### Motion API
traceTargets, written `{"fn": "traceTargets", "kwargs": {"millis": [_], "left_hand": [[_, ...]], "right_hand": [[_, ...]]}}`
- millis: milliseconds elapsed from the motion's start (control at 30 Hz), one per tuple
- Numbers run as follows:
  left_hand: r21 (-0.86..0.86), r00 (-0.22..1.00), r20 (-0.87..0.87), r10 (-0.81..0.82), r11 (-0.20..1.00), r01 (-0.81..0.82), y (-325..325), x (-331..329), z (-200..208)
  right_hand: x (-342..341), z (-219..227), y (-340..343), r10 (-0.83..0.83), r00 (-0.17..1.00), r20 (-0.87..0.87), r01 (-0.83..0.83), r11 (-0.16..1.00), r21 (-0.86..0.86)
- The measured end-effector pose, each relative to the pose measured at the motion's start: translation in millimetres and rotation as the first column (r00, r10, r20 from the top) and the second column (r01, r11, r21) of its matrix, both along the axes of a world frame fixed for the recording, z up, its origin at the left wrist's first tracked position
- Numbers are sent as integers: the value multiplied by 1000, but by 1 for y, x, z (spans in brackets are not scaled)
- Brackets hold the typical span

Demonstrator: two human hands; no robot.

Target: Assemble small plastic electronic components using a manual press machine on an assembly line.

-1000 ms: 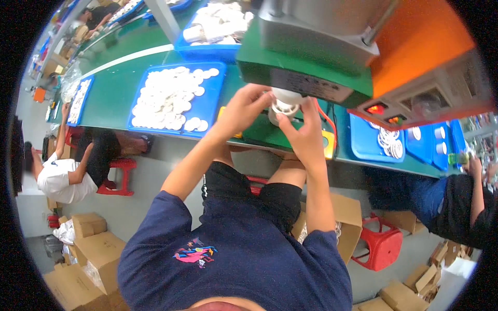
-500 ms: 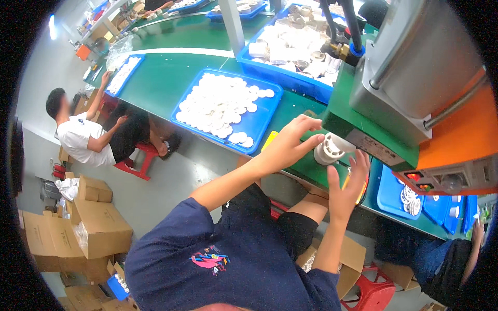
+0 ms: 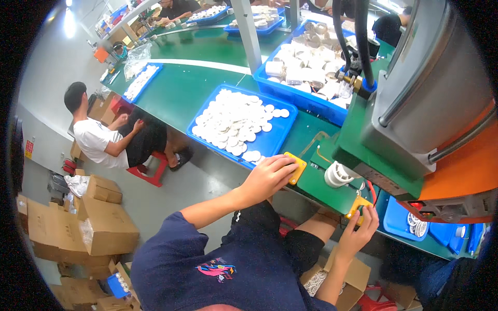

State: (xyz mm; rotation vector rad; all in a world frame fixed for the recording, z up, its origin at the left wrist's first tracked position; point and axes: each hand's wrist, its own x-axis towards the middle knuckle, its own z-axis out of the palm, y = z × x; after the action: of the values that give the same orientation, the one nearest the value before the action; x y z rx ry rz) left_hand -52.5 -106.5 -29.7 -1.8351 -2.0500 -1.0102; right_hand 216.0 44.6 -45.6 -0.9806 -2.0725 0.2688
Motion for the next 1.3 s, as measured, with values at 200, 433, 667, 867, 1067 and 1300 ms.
{"fn": "traceTargets", "kwargs": {"millis": [200, 433, 667, 867, 1067, 1300], "left_hand": [[26, 996, 67, 66, 997, -68, 0, 2, -6], [-60, 984, 176, 16, 998, -6, 22, -9, 17], [147, 606, 786, -123, 989, 10, 81, 18, 31], [82, 734, 679, -21, 996, -47, 78, 14, 12], [125, 710, 704, -19, 987, -98, 77, 14, 15], [76, 783, 619, 58, 988, -134, 73, 13, 14]], "right_hand": [[-10, -1, 7, -35, 999, -11, 36, 999, 41], [-24, -10, 17, -40, 998, -53, 42, 998, 36], [-26, -41, 7, -11, 937, -350, 35, 997, 63], [-25, -41, 6, -41, 931, -363, 63, 997, 49], [-42, 10, -5, -161, 968, -191, 167, 986, 18], [-94, 39, 2, 221, 887, -406, -346, 900, -265]]}}
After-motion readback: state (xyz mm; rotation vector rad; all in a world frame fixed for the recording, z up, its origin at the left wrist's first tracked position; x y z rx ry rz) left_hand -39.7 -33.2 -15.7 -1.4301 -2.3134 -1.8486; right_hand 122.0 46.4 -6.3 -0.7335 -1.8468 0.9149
